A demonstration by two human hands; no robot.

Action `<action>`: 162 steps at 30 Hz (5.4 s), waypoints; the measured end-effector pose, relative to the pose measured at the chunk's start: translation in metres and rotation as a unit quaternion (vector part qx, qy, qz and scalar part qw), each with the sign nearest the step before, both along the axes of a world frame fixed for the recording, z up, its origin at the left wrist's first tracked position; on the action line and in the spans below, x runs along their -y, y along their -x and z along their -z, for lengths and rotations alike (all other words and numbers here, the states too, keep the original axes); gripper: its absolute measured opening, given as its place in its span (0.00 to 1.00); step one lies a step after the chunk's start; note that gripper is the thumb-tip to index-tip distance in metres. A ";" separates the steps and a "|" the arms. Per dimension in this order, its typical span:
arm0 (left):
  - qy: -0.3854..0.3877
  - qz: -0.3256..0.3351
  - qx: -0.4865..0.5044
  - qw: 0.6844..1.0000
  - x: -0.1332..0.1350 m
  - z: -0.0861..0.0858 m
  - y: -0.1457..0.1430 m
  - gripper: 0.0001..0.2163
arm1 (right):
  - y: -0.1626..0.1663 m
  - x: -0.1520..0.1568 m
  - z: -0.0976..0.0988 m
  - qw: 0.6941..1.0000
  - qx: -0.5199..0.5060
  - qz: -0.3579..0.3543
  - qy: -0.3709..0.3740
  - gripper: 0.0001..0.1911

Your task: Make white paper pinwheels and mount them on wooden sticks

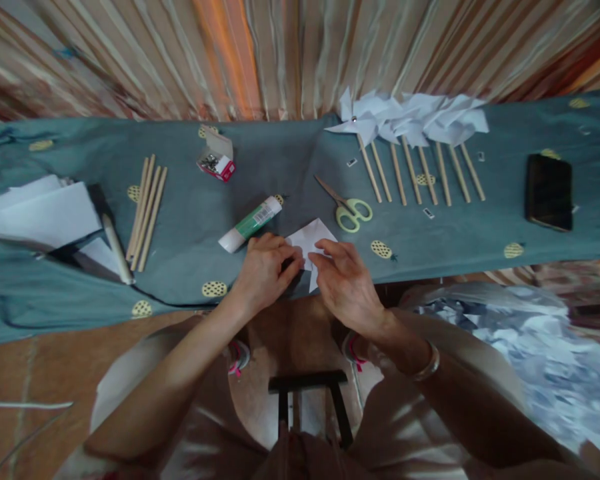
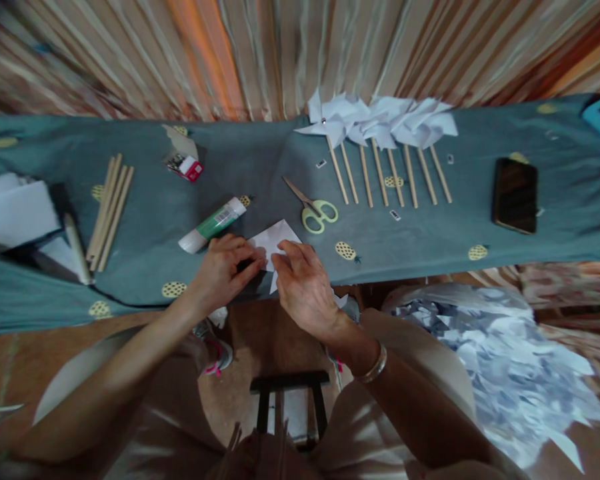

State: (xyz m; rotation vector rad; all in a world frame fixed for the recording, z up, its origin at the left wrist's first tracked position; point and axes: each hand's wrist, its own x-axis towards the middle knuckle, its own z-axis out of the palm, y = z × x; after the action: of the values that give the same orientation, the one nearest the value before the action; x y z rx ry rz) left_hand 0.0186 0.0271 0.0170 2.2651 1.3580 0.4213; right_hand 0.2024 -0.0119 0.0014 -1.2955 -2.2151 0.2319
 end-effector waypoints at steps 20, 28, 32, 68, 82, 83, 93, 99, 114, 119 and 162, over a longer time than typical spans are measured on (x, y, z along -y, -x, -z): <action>-0.171 0.066 0.037 0.982 0.023 0.016 0.007 0.10 | -0.007 -0.009 0.014 0.997 -0.060 0.002 0.041 0.19; -0.202 0.073 0.031 0.976 0.019 0.015 0.006 0.09 | -0.025 -0.015 0.006 0.985 -0.145 0.008 0.092 0.23; -0.226 0.071 0.030 0.971 0.016 0.016 0.007 0.08 | -0.028 -0.015 0.001 0.993 -0.097 0.035 0.064 0.19; -0.208 0.088 0.078 0.971 0.035 0.013 0.021 0.07 | -0.015 -0.010 -0.017 0.962 -0.170 -0.087 0.195 0.04; -0.217 0.089 0.065 0.970 0.039 0.012 0.017 0.08 | 0.001 -0.014 -0.008 0.980 -0.141 -0.010 0.140 0.06; -0.216 0.090 0.064 0.970 0.039 0.013 0.017 0.08 | 0.002 -0.015 -0.007 0.980 -0.139 -0.009 0.139 0.05; -0.194 0.085 0.089 0.973 0.040 0.018 0.016 0.08 | 0.001 -0.012 -0.003 0.982 -0.139 0.005 0.126 0.03; -0.215 0.080 0.093 0.969 0.040 0.018 0.016 0.07 | -0.003 -0.006 -0.009 0.986 -0.127 -0.013 0.112 0.05; -0.195 0.061 0.085 0.975 0.038 0.017 0.013 0.08 | -0.003 -0.006 -0.005 0.991 -0.100 -0.026 0.086 0.09; -0.189 0.061 0.097 0.975 0.038 0.016 0.013 0.07 | -0.002 -0.006 -0.005 0.993 -0.093 -0.033 0.071 0.11; -0.283 0.081 -0.010 0.956 0.012 0.011 0.038 0.06 | -0.011 0.001 -0.015 0.998 0.031 -0.060 0.021 0.15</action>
State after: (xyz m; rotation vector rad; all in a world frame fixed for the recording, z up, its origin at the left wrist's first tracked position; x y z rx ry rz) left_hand -0.0199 0.0149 0.0058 2.8188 1.1478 0.8166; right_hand 0.2130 -0.0131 0.0164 -1.2093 -2.3555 0.2893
